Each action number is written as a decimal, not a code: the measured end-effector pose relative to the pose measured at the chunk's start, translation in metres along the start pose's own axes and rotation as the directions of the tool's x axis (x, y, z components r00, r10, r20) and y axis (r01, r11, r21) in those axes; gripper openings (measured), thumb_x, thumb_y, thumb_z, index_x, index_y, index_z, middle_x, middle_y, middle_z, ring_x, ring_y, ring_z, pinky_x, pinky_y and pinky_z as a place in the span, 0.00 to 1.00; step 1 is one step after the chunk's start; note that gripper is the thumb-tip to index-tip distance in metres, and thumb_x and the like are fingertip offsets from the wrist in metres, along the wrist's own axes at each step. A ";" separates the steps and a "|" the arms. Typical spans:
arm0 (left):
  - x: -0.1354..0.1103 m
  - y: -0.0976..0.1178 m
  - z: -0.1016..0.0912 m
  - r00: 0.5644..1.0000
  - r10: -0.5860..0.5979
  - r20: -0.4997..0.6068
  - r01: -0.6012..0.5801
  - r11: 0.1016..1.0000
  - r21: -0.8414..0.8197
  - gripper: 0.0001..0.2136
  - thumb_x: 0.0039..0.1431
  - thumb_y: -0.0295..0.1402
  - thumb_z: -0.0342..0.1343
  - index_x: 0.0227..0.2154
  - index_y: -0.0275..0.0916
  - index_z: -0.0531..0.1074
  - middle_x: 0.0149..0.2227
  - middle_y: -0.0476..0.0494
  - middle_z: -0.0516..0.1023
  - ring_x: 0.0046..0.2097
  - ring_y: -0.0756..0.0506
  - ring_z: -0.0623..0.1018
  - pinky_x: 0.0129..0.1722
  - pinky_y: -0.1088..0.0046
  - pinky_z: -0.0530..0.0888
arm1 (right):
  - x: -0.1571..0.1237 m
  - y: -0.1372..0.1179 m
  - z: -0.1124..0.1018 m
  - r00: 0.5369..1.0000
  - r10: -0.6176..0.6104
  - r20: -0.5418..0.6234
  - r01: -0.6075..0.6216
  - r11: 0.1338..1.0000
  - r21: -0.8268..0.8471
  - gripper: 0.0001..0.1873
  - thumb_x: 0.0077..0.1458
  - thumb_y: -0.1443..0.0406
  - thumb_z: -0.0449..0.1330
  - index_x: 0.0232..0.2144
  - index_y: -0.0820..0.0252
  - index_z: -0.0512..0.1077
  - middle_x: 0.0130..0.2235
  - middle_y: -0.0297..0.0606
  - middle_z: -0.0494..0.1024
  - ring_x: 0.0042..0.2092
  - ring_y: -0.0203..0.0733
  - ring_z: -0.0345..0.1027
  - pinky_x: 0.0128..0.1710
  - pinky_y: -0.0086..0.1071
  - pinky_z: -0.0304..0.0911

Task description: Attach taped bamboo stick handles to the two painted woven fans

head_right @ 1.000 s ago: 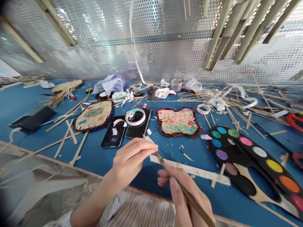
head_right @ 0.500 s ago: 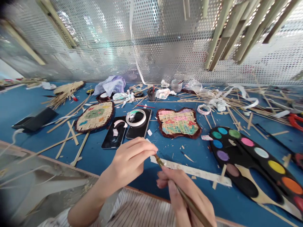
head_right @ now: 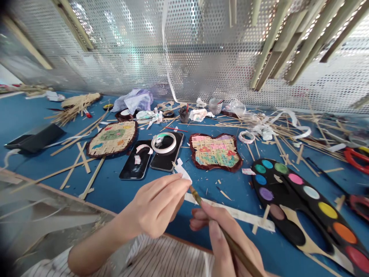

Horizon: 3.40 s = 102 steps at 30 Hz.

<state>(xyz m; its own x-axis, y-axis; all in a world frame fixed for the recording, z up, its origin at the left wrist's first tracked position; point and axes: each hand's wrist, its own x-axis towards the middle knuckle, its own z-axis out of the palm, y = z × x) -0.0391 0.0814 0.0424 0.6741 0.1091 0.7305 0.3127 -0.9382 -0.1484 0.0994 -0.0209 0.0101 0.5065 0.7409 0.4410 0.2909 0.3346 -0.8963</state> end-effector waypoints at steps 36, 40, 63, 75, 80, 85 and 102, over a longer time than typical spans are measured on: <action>0.023 -0.035 -0.007 0.838 0.104 0.535 0.070 0.953 -0.295 0.09 0.61 0.20 0.45 0.33 0.29 0.71 0.36 0.39 0.73 0.38 0.46 0.71 0.38 0.72 0.70 | 0.032 0.003 -0.006 0.945 0.325 -0.024 -0.293 0.880 0.375 0.09 0.52 0.69 0.59 0.27 0.64 0.79 0.20 0.40 0.78 0.19 0.36 0.70 0.16 0.24 0.62; 0.026 -0.035 -0.006 0.835 0.050 0.548 0.183 0.914 -0.362 0.09 0.62 0.20 0.45 0.34 0.30 0.71 0.36 0.39 0.74 0.39 0.47 0.72 0.40 0.73 0.70 | 0.033 0.002 -0.007 0.946 0.324 -0.014 -0.293 0.873 0.390 0.08 0.52 0.69 0.59 0.26 0.63 0.79 0.22 0.42 0.78 0.20 0.37 0.70 0.15 0.24 0.63; 0.039 -0.042 -0.009 0.850 0.021 0.526 0.307 0.791 -0.529 0.07 0.61 0.26 0.53 0.30 0.33 0.76 0.37 0.46 0.80 0.36 0.51 0.78 0.38 0.76 0.71 | 0.038 -0.003 -0.016 0.960 0.280 -0.010 -0.260 0.903 0.343 0.09 0.52 0.69 0.59 0.25 0.64 0.79 0.20 0.39 0.77 0.19 0.37 0.69 0.14 0.25 0.63; 0.042 -0.038 -0.012 0.805 0.042 0.591 0.327 0.801 -0.502 0.09 0.61 0.21 0.49 0.32 0.32 0.74 0.37 0.44 0.77 0.39 0.50 0.76 0.40 0.76 0.70 | 0.038 0.001 -0.017 0.970 0.238 0.053 -0.243 0.924 0.296 0.08 0.51 0.67 0.61 0.26 0.65 0.80 0.20 0.42 0.78 0.18 0.40 0.69 0.12 0.28 0.64; 0.035 -0.034 -0.011 0.842 0.118 0.526 0.140 0.894 -0.425 0.10 0.63 0.23 0.46 0.33 0.31 0.72 0.39 0.41 0.76 0.37 0.49 0.74 0.38 0.75 0.69 | 0.037 0.000 -0.017 0.973 0.221 0.063 -0.230 0.932 0.280 0.08 0.52 0.67 0.61 0.27 0.64 0.80 0.21 0.42 0.78 0.19 0.39 0.70 0.13 0.27 0.65; 0.033 -0.032 -0.010 0.848 0.098 0.521 0.129 0.915 -0.382 0.07 0.61 0.23 0.48 0.32 0.32 0.71 0.38 0.42 0.76 0.35 0.50 0.74 0.34 0.75 0.68 | 0.035 -0.003 -0.012 0.978 0.202 0.053 -0.209 0.940 0.270 0.08 0.52 0.67 0.60 0.28 0.63 0.80 0.21 0.41 0.78 0.20 0.41 0.72 0.13 0.28 0.66; 0.024 -0.029 -0.001 0.903 -0.102 0.417 0.337 0.769 -0.543 0.05 0.60 0.24 0.49 0.33 0.33 0.70 0.38 0.41 0.75 0.39 0.50 0.75 0.41 0.73 0.73 | 0.012 -0.003 -0.017 0.996 0.069 0.065 -0.063 0.995 -0.083 0.09 0.54 0.62 0.59 0.33 0.59 0.79 0.29 0.39 0.81 0.28 0.43 0.75 0.29 0.36 0.72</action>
<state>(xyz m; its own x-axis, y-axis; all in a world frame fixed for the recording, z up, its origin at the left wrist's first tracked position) -0.0324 0.1113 0.0650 0.8560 0.3307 0.3973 0.1041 -0.8631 0.4942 0.1184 -0.0232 0.0184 0.4717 0.7983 0.3744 0.3247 0.2375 -0.9155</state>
